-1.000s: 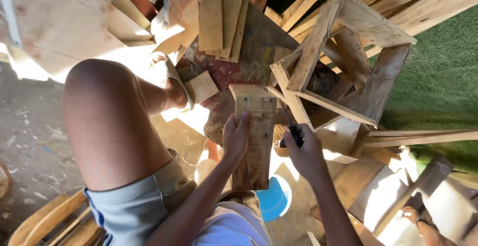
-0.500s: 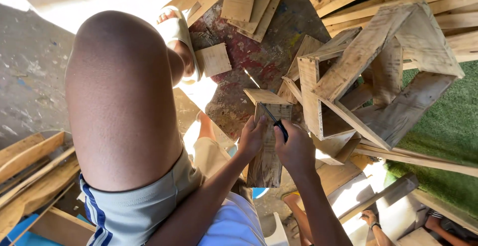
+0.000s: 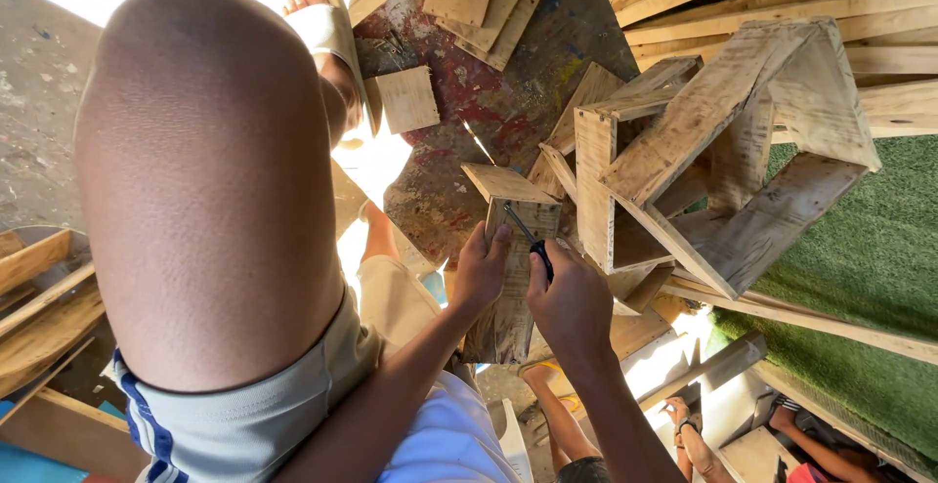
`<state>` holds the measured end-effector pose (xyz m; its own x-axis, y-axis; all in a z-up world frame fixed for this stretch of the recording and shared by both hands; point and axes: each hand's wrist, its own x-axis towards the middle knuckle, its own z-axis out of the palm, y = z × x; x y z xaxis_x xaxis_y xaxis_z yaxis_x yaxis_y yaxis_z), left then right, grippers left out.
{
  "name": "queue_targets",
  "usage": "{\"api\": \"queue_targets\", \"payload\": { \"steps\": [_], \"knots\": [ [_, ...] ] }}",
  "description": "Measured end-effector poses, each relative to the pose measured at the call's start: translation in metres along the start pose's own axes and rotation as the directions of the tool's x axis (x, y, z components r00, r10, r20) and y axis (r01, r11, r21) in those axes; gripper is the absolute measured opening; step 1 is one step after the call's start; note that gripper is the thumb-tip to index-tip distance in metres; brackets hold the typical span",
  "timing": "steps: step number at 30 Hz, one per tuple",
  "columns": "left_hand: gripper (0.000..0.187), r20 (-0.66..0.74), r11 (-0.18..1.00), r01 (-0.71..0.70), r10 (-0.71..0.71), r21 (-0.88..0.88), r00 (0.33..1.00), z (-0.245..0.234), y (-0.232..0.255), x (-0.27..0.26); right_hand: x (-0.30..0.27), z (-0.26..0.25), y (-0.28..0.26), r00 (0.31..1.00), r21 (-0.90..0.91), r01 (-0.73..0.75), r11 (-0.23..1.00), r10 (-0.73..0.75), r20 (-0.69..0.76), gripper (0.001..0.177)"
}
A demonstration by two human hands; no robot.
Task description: Disassembling wooden crates using a screwdriver to pry slats apart
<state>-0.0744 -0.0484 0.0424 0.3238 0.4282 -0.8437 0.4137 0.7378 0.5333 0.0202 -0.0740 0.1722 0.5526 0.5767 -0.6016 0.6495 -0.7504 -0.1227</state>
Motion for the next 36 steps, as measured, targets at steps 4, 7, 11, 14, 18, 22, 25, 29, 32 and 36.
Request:
{"api": "queue_targets", "payload": {
  "steps": [4,7,11,14,18,22,25,29,32,36],
  "knots": [
    [0.046,-0.003,1.000,-0.008,0.008,0.004,1.000,0.001,-0.001,0.002,0.001,-0.005,0.000,0.999,-0.011,0.024,1.000,-0.024,-0.026,0.039],
    [0.046,0.001,1.000,-0.007,0.007,-0.030,1.000,0.000,-0.002,0.004,0.005,-0.003,0.004,1.000,-0.117,0.010,0.993,-0.010,0.006,0.039],
    [0.041,0.009,0.999,-0.035,0.035,-0.015,0.999,-0.002,0.001,0.003,0.009,-0.003,0.005,0.998,-0.268,0.065,0.961,-0.061,0.024,0.041],
    [0.033,0.012,0.995,-0.094,0.094,-0.037,0.995,-0.002,-0.001,0.006,0.018,-0.012,0.000,0.984,-0.431,0.176,0.885,-0.166,0.061,0.040],
    [0.019,-0.029,0.969,-0.210,0.208,-0.131,0.978,-0.004,0.001,0.009,0.024,-0.032,-0.016,0.885,-0.703,0.376,0.604,-0.460,0.078,0.041],
    [0.018,-0.018,0.967,-0.251,0.250,-0.055,0.968,-0.001,-0.014,0.020,0.028,-0.029,-0.005,0.763,-0.813,0.474,0.339,-0.619,0.187,0.028],
    [0.021,0.011,0.962,-0.274,0.274,0.000,0.962,-0.001,-0.021,0.020,0.038,-0.028,0.006,0.725,-0.824,0.491,0.283,-0.657,0.207,0.026],
    [0.021,0.022,0.970,-0.242,0.241,0.026,0.970,0.000,-0.024,0.020,0.040,-0.030,0.004,0.804,-0.687,0.546,0.480,-0.529,0.270,0.025],
    [0.021,0.030,0.970,-0.242,0.241,0.027,0.970,0.001,-0.020,0.021,0.044,-0.027,-0.004,0.908,-0.587,0.416,0.694,-0.282,0.311,0.033],
    [0.021,0.044,0.975,-0.210,0.207,0.076,0.977,0.000,-0.019,0.013,0.063,-0.041,-0.015,0.855,0.123,-0.376,0.919,0.292,0.429,0.044]
  ]
}}
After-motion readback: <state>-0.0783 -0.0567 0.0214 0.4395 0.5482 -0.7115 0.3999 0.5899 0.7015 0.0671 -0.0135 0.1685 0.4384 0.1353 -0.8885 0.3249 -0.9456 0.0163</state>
